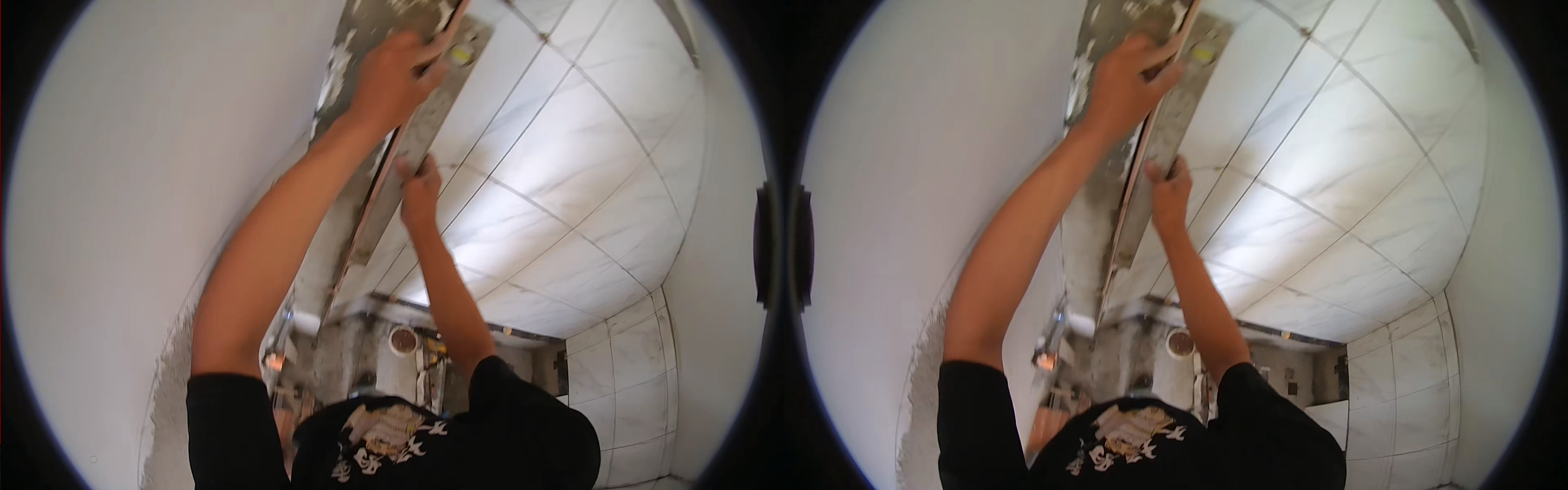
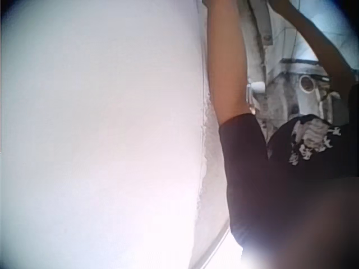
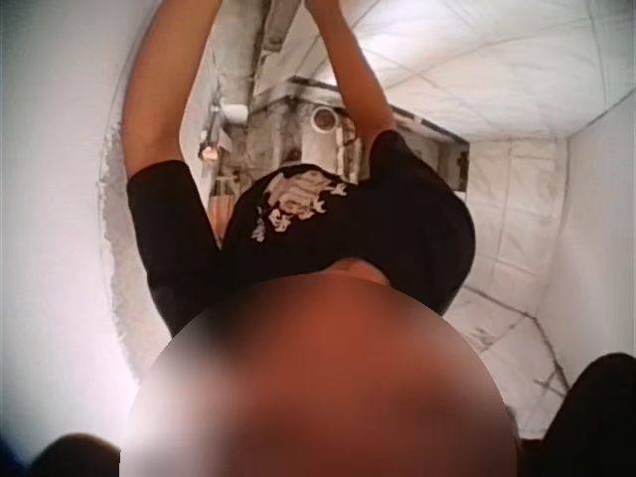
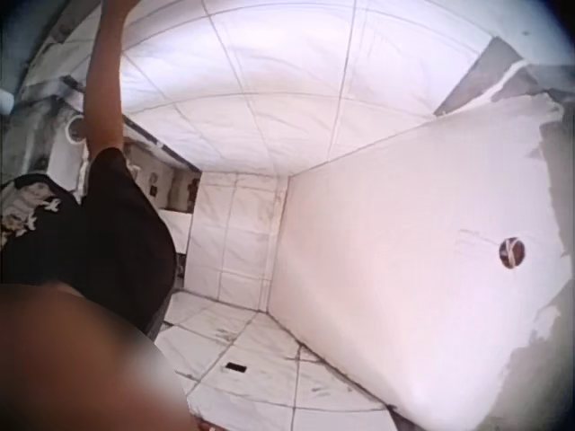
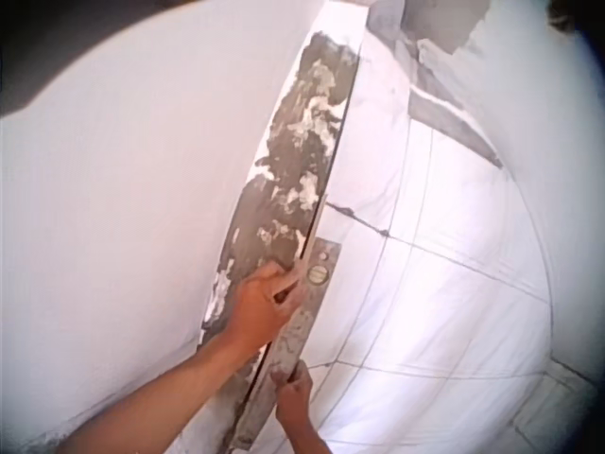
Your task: Applying mortar to a tile and checking the level of a wall corner.
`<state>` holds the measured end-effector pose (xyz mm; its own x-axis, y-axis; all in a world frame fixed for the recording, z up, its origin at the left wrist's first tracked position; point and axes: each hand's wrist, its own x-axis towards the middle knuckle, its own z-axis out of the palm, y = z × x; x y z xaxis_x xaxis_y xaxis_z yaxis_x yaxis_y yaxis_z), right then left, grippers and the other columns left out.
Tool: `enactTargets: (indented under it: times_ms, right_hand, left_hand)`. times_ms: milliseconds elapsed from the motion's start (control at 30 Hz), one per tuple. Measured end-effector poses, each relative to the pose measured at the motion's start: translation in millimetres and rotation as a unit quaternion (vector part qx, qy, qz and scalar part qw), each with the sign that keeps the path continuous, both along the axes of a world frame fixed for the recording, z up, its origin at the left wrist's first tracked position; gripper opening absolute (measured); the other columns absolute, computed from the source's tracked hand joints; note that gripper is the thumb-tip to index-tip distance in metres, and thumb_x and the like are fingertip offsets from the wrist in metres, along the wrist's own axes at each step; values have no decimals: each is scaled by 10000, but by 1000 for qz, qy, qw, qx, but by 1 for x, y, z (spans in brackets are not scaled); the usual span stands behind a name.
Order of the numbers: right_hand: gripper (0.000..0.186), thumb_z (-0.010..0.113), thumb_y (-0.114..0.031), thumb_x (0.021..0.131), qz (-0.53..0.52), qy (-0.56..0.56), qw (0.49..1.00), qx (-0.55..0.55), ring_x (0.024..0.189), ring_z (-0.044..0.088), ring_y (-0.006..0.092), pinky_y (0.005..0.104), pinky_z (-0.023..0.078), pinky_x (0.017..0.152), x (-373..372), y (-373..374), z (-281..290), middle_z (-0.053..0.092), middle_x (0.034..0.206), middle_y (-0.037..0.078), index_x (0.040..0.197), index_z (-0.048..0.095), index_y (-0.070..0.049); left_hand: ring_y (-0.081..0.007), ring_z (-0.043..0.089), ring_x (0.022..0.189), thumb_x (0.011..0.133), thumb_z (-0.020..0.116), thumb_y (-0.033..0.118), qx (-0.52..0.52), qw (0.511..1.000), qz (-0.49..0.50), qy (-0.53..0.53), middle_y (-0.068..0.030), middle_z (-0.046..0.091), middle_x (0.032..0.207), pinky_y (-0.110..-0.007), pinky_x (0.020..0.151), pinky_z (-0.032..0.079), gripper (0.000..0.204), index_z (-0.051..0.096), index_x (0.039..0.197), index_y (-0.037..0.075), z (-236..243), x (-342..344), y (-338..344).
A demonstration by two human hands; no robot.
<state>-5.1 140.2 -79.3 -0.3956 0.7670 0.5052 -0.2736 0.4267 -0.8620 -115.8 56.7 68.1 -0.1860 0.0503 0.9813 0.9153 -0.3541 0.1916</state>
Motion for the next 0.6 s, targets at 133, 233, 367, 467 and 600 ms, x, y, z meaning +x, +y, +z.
enactTargets:
  times_ms: [133, 233, 367, 467, 600]
  right_hand:
    - [305, 715, -136, 923, 60, 68, 996, 11, 879, 558, 139, 305, 468, 826, 0, -3, -6, 641, 980, 56, 1147, 602, 38]
    - [313, 713, -127, 947, 82, 39, 996, -25, 959, 575, 129, 293, 455, 888, 6, -2, -3, 641, 1068, 51, 1184, 571, 19]
    - [320, 717, -136, 947, 89, 44, 995, -23, 966, 584, 129, 296, 459, 895, 4, -1, -1, 647, 1076, 55, 1187, 572, 17]
    - [328, 718, -139, 946, 103, 55, 993, -30, 976, 592, 130, 297, 461, 904, 1, 2, -2, 653, 1086, 57, 1194, 570, 18]
    - [337, 724, -135, 942, 111, 64, 991, -28, 988, 603, 134, 297, 462, 917, 0, 4, -3, 662, 1102, 63, 1199, 569, 18]
  left_hand:
    - [-255, 618, 692, 860, 764, 121, -18, 998, -57, -38, -102, 600, 839, -369, 662, 513, 345, 744, 1203, 92, 3, 10, -15]
    - [-232, 601, 680, 869, 759, 85, -28, 996, -69, -48, -100, 598, 840, -340, 651, 505, 379, 730, 1247, 94, 5, 15, -15]
    - [-221, 585, 677, 876, 757, 71, -26, 994, -91, -54, -99, 601, 845, -322, 648, 500, 402, 716, 1276, 92, 5, 14, -14]
    - [-214, 582, 681, 880, 757, 70, -25, 995, -89, -48, -99, 600, 846, -319, 647, 501, 399, 714, 1276, 86, 6, 11, -13]
    - [-200, 574, 680, 888, 752, 61, -20, 993, -107, -49, -94, 594, 841, -314, 640, 497, 395, 710, 1280, 80, 6, 10, -11]
